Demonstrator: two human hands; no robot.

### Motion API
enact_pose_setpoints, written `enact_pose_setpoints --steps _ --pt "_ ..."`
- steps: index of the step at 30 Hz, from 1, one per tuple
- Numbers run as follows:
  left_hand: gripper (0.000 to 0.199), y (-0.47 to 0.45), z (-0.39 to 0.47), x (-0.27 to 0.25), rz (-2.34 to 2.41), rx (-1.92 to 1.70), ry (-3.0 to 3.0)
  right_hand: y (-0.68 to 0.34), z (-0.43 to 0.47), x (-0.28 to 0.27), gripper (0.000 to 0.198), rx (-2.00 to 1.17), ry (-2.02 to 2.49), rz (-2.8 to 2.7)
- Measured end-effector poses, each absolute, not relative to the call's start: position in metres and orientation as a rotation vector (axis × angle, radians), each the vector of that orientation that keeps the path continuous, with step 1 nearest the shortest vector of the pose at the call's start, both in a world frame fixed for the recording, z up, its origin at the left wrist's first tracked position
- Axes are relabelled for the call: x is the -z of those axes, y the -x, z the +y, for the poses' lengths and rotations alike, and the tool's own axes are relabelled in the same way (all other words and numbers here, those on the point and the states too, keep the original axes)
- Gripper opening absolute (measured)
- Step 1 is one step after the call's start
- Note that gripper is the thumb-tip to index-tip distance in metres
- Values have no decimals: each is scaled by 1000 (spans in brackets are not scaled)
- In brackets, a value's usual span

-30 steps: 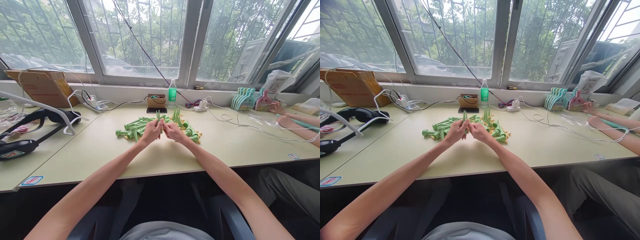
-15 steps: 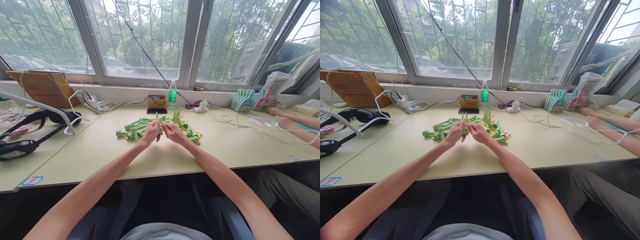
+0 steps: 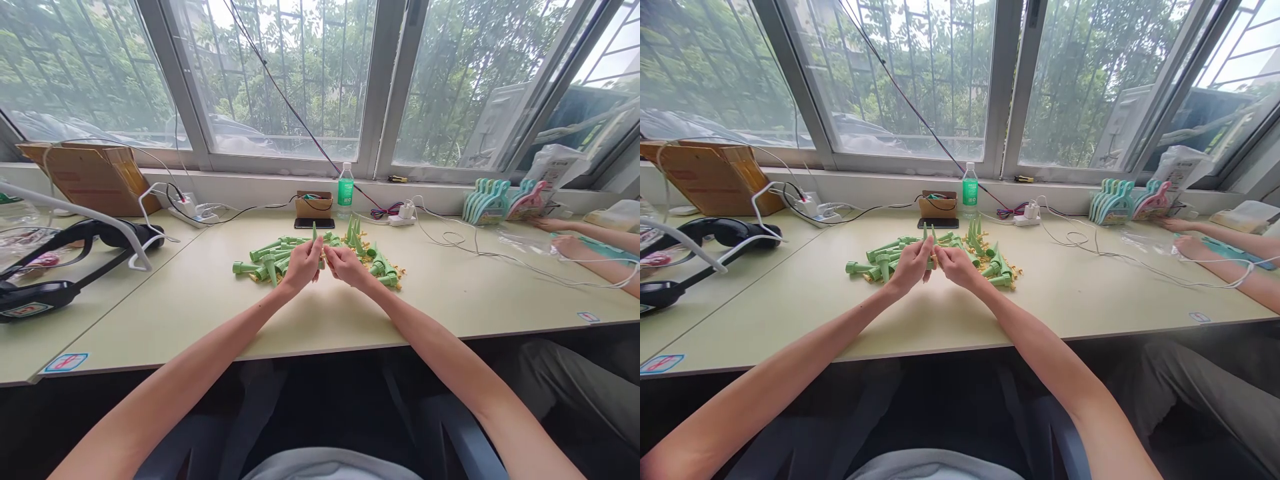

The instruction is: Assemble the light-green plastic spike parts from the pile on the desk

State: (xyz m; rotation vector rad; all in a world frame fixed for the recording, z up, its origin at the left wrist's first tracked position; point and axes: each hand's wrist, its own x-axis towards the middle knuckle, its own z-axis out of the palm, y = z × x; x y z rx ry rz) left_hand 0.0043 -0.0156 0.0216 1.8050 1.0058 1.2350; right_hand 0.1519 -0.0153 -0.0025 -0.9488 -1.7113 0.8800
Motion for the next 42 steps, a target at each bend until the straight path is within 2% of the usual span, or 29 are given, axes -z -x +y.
enact_pose_setpoints --steps 8,17,26,34,42 --pt "57 -6 -13 -22 920 -1163 -1563 -152 -19 0 51 -858 909 -1753" --pt "55 -3 -16 -21 1099 -1338 -2007 -150 -24 -7 55 -1222 828 -1586" --pt "51 -1 -14 -16 1092 -1383 -2240 -153 -24 -8 57 -1394 840 -1485" --pt "55 -6 -13 -19 1015 -1279 -1796 -147 -22 -6 64 -1243 845 -1534" --pt "56 -6 -14 -24 886 -1184 -1567 -151 -19 2 67 -881 884 -1748"
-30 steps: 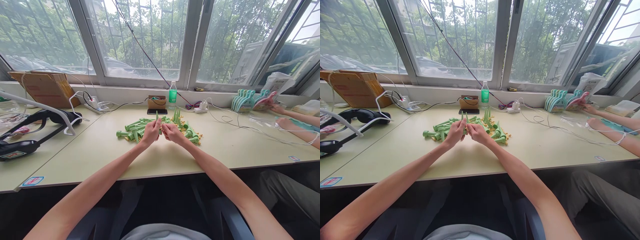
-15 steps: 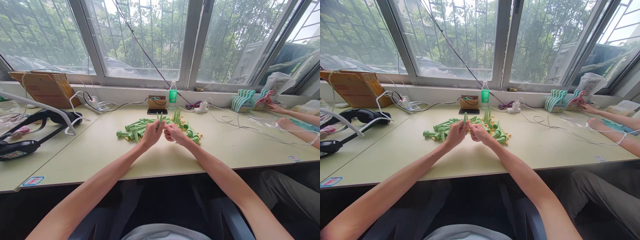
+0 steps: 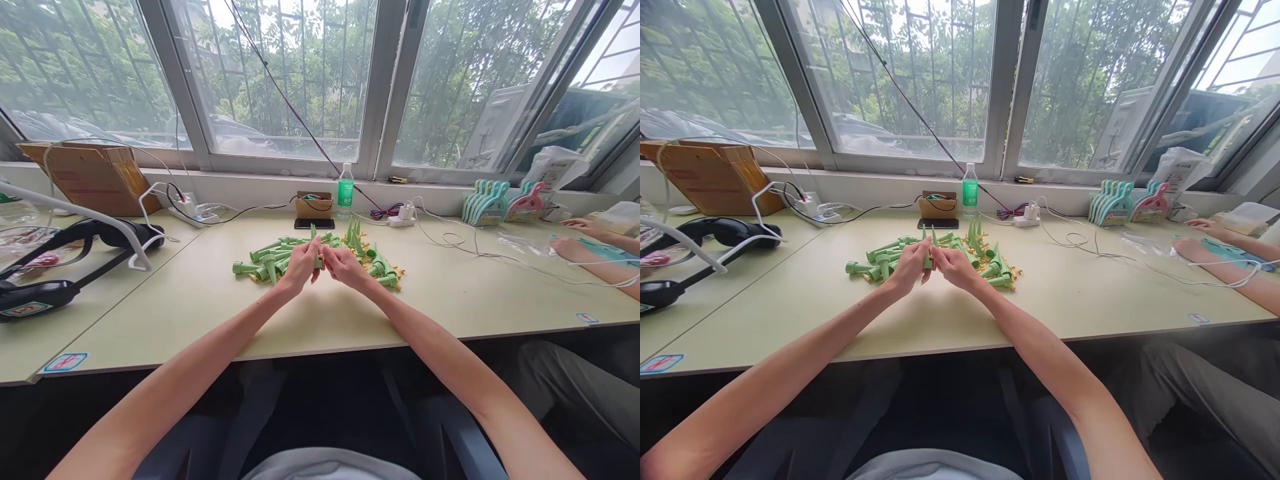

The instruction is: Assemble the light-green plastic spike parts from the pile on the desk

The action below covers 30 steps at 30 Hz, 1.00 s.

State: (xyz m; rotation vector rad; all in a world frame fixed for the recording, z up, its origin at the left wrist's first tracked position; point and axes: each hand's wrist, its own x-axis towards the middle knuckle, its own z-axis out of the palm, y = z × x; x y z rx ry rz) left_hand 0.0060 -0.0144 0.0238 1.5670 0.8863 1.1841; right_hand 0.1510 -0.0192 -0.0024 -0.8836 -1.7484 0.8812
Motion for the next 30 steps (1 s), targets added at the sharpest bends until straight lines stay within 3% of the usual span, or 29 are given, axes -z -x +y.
enact_pose_setpoints --steps 10,30 --pt "54 -5 -16 -23 948 -1245 -1702 -152 -21 -1 74 -665 979 -1843" --pt "51 -5 -18 -25 1012 -1214 -1750 -155 -25 -6 72 -635 988 -1934"
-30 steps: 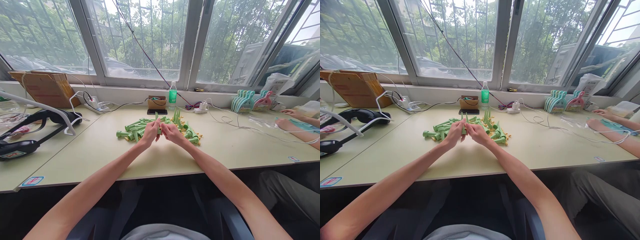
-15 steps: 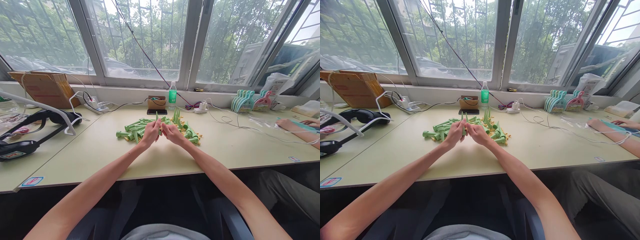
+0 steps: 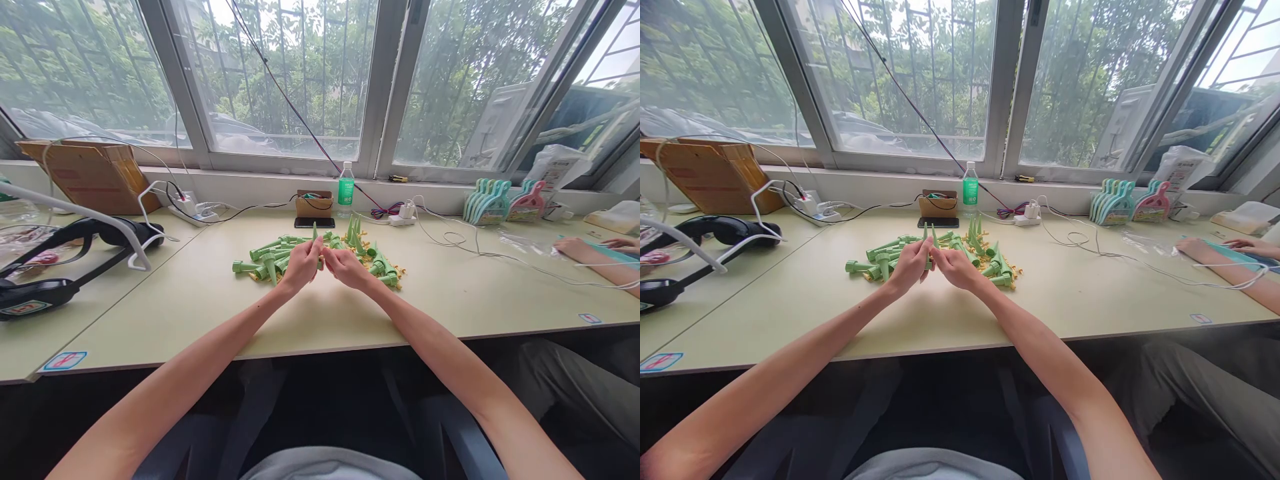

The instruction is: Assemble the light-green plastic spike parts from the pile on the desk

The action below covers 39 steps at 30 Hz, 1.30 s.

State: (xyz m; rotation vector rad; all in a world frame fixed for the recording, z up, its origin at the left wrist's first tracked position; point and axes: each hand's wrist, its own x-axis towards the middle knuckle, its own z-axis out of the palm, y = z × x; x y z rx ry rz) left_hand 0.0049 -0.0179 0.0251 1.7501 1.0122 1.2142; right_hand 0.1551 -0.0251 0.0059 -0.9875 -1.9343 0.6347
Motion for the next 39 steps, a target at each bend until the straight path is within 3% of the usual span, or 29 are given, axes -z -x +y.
enact_pose_setpoints --steps 39 --pt "52 -2 -15 -24 1056 -1011 -1872 -160 -27 -11 80 -663 1049 -2086"
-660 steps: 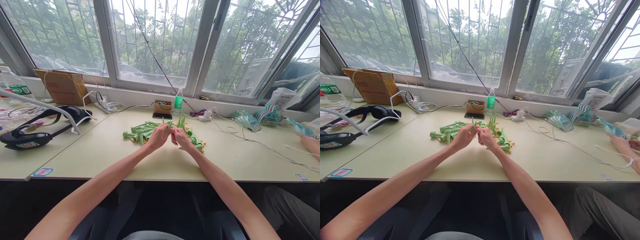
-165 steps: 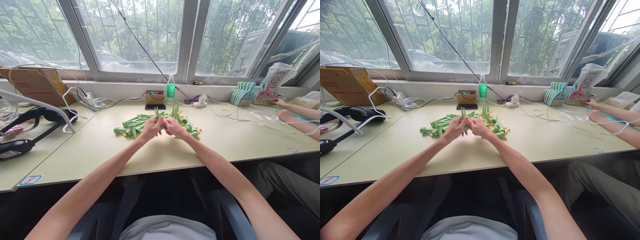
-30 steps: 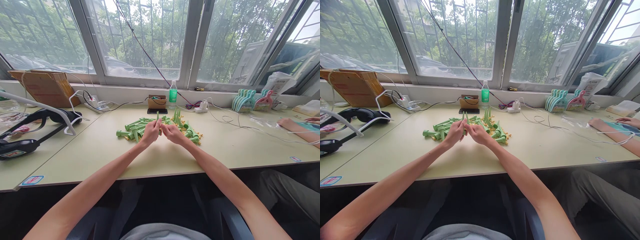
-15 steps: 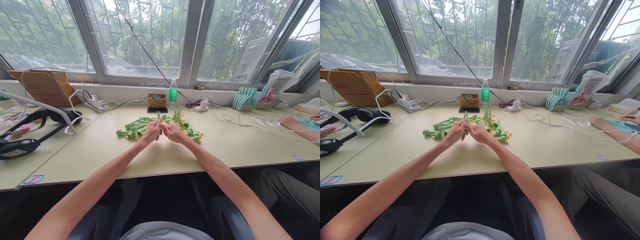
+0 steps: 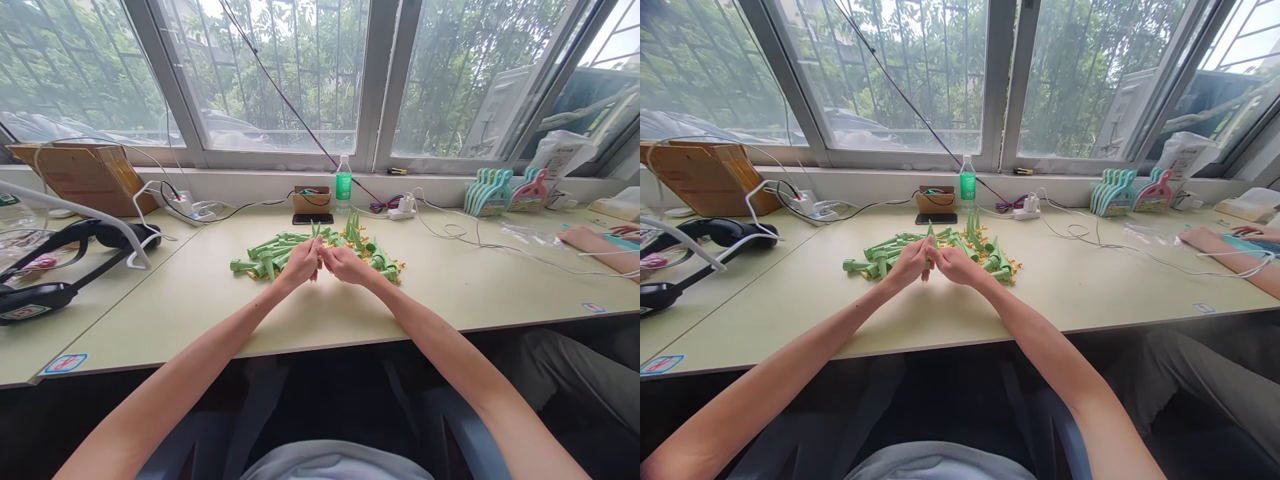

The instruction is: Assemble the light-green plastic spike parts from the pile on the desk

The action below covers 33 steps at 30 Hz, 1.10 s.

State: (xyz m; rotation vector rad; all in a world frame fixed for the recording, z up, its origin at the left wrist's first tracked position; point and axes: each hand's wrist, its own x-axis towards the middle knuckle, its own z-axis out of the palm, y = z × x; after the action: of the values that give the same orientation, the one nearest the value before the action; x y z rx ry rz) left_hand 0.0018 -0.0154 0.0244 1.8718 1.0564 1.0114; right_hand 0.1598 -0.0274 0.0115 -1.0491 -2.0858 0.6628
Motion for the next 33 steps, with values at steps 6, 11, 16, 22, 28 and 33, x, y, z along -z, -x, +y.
enact_pose_setpoints --steps 6,11,16,22,28,33 --pt "52 -2 -17 -26 1063 -1014 -1867 -159 -30 -12 79 -693 1068 -2061" --pt "55 -2 -17 -26 1041 -1020 -1844 -157 -31 -13 78 -710 1038 -2050" --pt "57 -2 -19 -27 1035 -1039 -1850 -156 -32 -13 79 -722 1031 -2030" --pt "58 -3 -18 -26 1000 -1035 -1760 -155 -31 -12 79 -713 1024 -2008" --pt "61 -3 -18 -27 979 -1026 -1678 -155 -28 -9 80 -660 1028 -2018" --pt "61 -4 -15 -24 979 -1031 -1654 -155 -27 -8 80 -636 1022 -2018"
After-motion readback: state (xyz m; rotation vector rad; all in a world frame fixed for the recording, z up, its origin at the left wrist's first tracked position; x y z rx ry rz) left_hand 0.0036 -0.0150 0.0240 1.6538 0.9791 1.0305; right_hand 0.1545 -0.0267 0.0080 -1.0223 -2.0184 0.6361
